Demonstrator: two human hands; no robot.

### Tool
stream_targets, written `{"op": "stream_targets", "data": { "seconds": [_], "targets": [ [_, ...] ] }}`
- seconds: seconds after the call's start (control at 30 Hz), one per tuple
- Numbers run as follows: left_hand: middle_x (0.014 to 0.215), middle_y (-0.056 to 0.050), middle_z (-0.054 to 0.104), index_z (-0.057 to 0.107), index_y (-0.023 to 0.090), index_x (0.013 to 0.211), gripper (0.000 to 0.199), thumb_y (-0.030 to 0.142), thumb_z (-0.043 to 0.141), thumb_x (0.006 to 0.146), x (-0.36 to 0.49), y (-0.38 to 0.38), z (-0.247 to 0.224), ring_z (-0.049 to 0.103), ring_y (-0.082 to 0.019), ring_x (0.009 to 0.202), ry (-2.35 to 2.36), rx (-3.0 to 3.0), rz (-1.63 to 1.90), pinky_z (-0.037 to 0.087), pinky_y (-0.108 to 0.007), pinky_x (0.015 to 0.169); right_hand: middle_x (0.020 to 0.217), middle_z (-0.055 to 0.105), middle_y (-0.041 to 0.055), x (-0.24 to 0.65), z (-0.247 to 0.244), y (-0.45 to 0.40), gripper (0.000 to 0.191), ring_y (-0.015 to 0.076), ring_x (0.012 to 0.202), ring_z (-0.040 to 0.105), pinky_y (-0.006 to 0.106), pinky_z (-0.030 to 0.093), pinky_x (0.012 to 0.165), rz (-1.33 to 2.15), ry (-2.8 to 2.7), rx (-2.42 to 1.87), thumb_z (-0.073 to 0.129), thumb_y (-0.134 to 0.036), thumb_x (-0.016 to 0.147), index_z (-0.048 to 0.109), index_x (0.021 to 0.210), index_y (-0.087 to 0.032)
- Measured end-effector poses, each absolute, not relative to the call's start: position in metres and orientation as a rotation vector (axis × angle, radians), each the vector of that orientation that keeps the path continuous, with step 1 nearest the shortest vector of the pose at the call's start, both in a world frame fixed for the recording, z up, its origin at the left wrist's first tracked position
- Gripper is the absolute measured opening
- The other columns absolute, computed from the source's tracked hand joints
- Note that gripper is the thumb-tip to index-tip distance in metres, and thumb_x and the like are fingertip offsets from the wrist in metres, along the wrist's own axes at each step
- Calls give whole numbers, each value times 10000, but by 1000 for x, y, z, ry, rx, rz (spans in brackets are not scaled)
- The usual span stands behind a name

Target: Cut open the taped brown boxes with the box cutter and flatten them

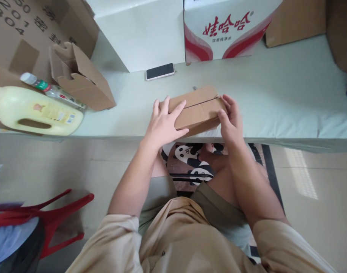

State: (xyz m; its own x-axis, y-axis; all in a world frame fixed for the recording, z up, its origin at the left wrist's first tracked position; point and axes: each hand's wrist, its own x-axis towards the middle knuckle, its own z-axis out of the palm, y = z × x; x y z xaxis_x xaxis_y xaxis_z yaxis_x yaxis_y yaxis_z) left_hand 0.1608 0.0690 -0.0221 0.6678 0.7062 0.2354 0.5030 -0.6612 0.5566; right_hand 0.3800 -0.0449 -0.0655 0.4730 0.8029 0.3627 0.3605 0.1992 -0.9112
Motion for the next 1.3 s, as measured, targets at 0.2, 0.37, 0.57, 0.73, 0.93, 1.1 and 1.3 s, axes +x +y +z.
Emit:
{"op": "stream_targets", "data": {
  "seconds": [0.2, 0.37, 0.57, 0.73, 0.93, 1.1, 1.3],
  "targets": [
    [1578, -86, 391, 535, 327, 1445, 960, 561, 900, 588, 134, 87, -10, 214, -477, 1512, 1058, 2247, 691, 146, -657, 1244, 1442, 587, 73, 376, -75, -42, 498, 267, 1374, 533, 545, 416, 1155, 539, -999, -1483, 366, -615, 997, 527, 1362, -317],
    [1532, -84, 508, 520, 311, 1431, 834, 589, 821, 704, 108, 90, -14, 445, -359, 1443, 982, 1672, 1004, 353, -529, 1214, 1464, 574, 102, 363, -74, -40, 587, 313, 1363, 540, 579, 443, 1120, 665, -1086, -1508, 492, -680, 926, 540, 1373, -302],
    [1323, -153, 674, 579, 260, 1313, 632, 694, 585, 854, 127, 53, -53, 693, -356, 1139, 909, 961, 676, 626, -544, 866, 1503, 558, 68, 349, -44, -54, 489, 294, 1454, 453, 548, 371, 1203, 542, -1399, -1178, 476, -597, 961, 607, 1340, -318],
    [1179, -136, 736, 625, 208, 1233, 503, 592, 568, 912, 164, 22, -80, 738, -305, 1012, 926, 840, 501, 651, -501, 801, 1420, 613, 43, 357, -38, -67, 404, 318, 1388, 526, 584, 397, 1179, 261, -1269, -1173, 471, -555, 958, 645, 1258, -347],
    [1395, -118, 636, 593, 240, 1321, 443, 420, 627, 918, 176, 17, -83, 587, -306, 1318, 1021, 1327, 852, 504, -498, 1089, 1421, 591, 77, 351, -41, -62, 296, 312, 1395, 514, 562, 416, 1155, 331, -1333, -1288, 476, -507, 971, 649, 989, -268],
    [1545, -91, 502, 575, 268, 1359, 434, 476, 489, 987, 169, 18, -48, 403, -292, 1481, 805, 2046, 1154, 337, -517, 1215, 1497, 537, 107, 350, -42, -57, 229, 310, 1425, 477, 557, 436, 1119, 509, -1207, -1320, 535, -461, 950, 605, 1008, -250],
    [1230, -33, 738, 727, 289, 1173, 323, 382, 515, 947, 179, 12, -31, 558, -290, 1326, 669, 2466, 1140, 223, -576, 1248, 1387, 633, 84, 356, -54, -52, 258, 276, 1379, 532, 498, 454, 1113, 674, -1164, -1289, 572, -507, 925, 623, 974, -259]
  ]
}}
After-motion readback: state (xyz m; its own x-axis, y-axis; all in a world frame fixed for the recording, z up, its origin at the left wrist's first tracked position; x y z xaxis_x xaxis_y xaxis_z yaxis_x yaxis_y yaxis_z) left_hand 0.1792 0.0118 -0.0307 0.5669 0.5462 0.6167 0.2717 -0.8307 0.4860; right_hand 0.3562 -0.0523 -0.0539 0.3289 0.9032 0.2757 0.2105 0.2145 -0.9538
